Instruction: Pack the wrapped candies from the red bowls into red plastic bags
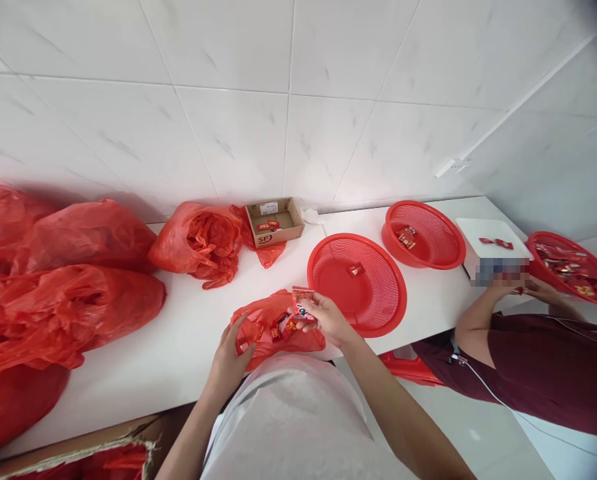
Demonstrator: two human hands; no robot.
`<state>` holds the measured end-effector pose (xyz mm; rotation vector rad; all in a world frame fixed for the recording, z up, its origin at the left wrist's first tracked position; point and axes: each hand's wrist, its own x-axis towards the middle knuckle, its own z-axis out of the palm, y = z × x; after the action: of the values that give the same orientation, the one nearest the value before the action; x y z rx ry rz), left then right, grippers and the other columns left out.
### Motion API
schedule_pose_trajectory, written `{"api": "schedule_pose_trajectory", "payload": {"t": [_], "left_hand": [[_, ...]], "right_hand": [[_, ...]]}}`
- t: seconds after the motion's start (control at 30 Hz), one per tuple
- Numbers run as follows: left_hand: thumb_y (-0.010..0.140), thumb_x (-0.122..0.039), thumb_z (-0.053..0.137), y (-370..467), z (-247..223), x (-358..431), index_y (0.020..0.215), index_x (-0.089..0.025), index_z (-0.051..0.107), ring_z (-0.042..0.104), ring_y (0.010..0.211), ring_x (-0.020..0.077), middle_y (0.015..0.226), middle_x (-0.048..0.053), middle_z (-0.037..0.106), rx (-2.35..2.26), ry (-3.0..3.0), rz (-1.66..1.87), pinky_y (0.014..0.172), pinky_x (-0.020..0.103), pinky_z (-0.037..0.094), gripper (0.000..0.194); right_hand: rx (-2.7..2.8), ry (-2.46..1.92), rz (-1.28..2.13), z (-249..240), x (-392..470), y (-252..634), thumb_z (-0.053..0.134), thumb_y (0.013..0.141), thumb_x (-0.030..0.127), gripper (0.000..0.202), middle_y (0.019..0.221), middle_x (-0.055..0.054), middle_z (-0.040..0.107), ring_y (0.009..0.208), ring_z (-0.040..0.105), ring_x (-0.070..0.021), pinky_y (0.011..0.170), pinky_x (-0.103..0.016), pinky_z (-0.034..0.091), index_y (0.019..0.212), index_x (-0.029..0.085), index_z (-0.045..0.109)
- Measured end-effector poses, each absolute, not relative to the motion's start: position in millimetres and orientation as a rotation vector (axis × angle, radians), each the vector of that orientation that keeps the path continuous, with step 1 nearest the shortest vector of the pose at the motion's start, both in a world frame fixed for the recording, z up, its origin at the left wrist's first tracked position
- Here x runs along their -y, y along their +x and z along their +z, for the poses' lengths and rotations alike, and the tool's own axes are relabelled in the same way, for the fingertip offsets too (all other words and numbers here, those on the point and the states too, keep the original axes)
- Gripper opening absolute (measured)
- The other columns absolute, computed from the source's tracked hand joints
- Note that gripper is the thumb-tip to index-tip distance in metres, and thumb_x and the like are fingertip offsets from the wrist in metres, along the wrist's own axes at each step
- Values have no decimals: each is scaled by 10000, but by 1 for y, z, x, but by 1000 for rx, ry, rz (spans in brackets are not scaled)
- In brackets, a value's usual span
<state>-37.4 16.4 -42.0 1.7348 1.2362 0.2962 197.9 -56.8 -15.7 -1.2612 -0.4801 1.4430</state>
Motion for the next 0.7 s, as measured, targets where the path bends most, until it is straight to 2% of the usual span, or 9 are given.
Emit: {"api": "schedule_pose_trajectory", "payload": {"t": [0.07, 0.1, 0.17, 0.27, 0.33, 0.43, 0.5, 0.6, 0.7], "left_hand": [[840, -311, 514, -38, -44, -17, 1429, -219, 368, 440, 1324, 272, 1436, 126, 440, -1255, 1723, 312, 1038, 433, 412, 614], [836, -316, 517, -38, -46, -17, 1436, -203, 356, 434, 1332, 275, 1443, 136, 434, -1271, 1718, 325, 1053, 437, 397, 631], [828, -324, 524, -38, -47, -18, 1445, -185, 336, 426, 1341, 281, 1454, 148, 425, -1300, 1709, 355, 1073, 445, 374, 660], [814, -310, 531, -39, -49, -19, 1452, -185, 327, 424, 1343, 283, 1448, 147, 436, -1314, 1706, 375, 1084, 455, 358, 682], [809, -289, 527, -41, -48, -20, 1456, -182, 328, 426, 1340, 277, 1441, 143, 443, -1308, 1718, 361, 1091, 452, 349, 686], [809, -283, 528, -43, -46, -21, 1441, -203, 379, 460, 1304, 278, 1422, 135, 452, -1307, 1744, 328, 1068, 452, 375, 653], [816, -302, 532, -45, -43, -22, 1417, -242, 429, 537, 1208, 277, 1364, 125, 487, -1327, 1753, 301, 1012, 461, 427, 612], [822, -330, 530, -46, -41, -25, 1389, -279, 470, 585, 1113, 265, 1316, 110, 499, -1353, 1741, 271, 956, 463, 465, 573], [818, -340, 539, -47, -42, -27, 1398, -277, 452, 515, 1225, 277, 1377, 108, 457, -1352, 1728, 308, 1009, 461, 426, 590]], "right_hand": [[570, -1336, 1521, -29, 57, 178, 623, 840, 499, 378, 878, -55, 711, 568, 653, -136, 536, -274, 530, 1058, 191, 602], [617, -1391, 1527, -37, 57, 170, 615, 843, 499, 394, 907, -63, 709, 620, 674, -159, 564, -296, 545, 1094, 197, 591], [712, -1556, 1406, -52, 56, 159, 623, 840, 462, 444, 1024, -88, 695, 851, 700, -225, 702, -361, 569, 1201, 215, 546], [850, -1746, 1036, -66, 52, 160, 597, 858, 391, 469, 1195, -106, 642, 1155, 599, -258, 926, -417, 512, 1289, 240, 493], [883, -1702, 980, -65, 50, 173, 543, 885, 395, 393, 1210, -101, 634, 1147, 607, -247, 929, -408, 517, 1249, 248, 520], [815, -1591, 1054, -56, 49, 203, 502, 898, 439, 332, 1103, -97, 670, 902, 702, -216, 785, -377, 575, 1154, 233, 552], [763, -1623, 1007, -52, 50, 230, 487, 904, 444, 328, 1053, -97, 683, 811, 711, -199, 737, -364, 583, 1137, 220, 544], [762, -1922, 809, -58, 54, 279, 417, 935, 404, 329, 1126, -100, 669, 881, 700, -184, 764, -333, 573, 1191, 227, 525], [725, -2259, 674, -75, 59, 328, 453, 911, 331, 378, 1256, -124, 613, 1043, 651, -212, 834, -333, 541, 1266, 220, 516]]}}
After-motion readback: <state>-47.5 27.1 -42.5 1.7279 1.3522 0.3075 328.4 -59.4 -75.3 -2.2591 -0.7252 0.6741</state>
